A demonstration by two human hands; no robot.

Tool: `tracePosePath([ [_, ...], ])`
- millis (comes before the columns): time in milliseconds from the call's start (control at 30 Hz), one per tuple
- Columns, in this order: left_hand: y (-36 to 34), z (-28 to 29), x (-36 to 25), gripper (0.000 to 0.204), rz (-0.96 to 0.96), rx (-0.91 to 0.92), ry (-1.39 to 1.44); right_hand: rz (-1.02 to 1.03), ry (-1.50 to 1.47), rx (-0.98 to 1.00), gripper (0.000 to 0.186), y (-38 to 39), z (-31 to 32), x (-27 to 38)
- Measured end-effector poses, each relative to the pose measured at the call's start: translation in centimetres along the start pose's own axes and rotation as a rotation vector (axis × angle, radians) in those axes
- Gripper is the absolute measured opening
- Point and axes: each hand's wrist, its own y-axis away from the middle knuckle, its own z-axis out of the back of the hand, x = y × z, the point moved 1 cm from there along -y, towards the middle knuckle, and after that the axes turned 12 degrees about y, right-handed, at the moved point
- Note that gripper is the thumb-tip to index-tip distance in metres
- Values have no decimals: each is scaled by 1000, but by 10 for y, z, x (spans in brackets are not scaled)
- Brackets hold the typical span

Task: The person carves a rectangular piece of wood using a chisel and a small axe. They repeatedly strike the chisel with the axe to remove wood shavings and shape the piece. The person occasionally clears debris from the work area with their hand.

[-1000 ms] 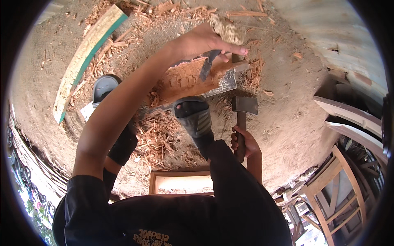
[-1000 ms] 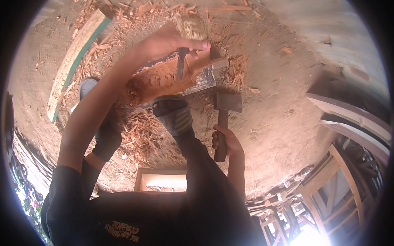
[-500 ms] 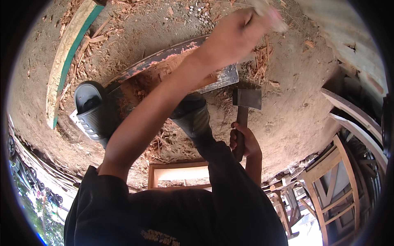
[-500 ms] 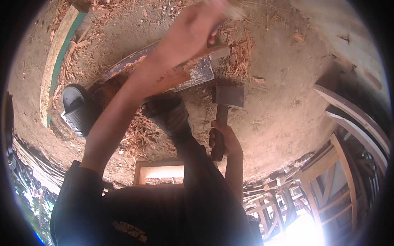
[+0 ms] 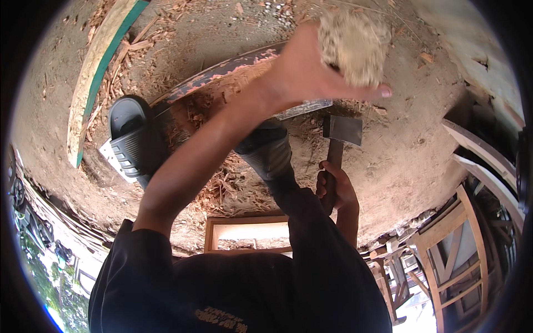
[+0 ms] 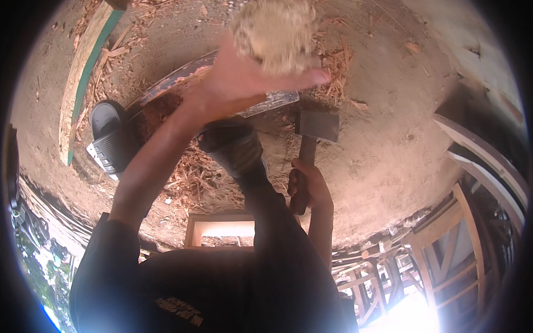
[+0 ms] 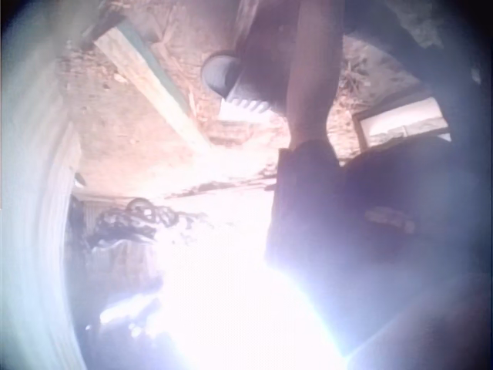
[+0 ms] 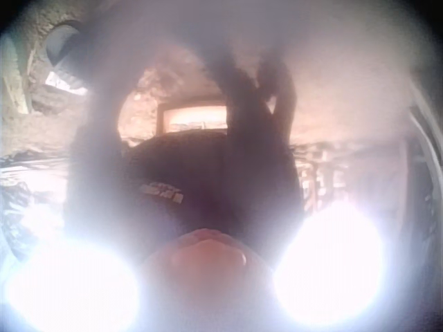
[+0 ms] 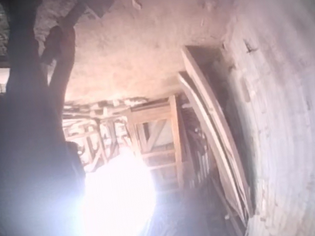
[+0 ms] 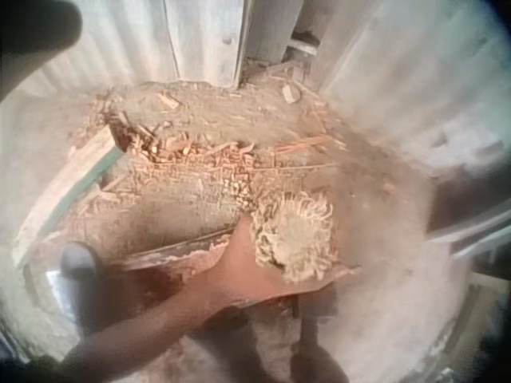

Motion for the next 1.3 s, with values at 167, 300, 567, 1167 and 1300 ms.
tracePosePath([
  [167, 23, -16, 23, 36, 217, 275, -313, 13, -10, -18, 27, 0, 0, -4],
  [300, 13, -46, 18, 26, 284, 286, -542, 47, 4, -35, 24, 5, -5, -2],
  [567, 26, -62, 41, 24, 212, 224, -624, 117, -67, -168, 20, 21, -20, 5],
  [1167, 21, -62, 47, 24, 214, 197, -670, 693, 462, -497, 24, 121, -42, 82],
  [1300, 21, -63, 49, 20, 192, 167, -662, 728, 249, -555, 22, 135, -50, 97],
])
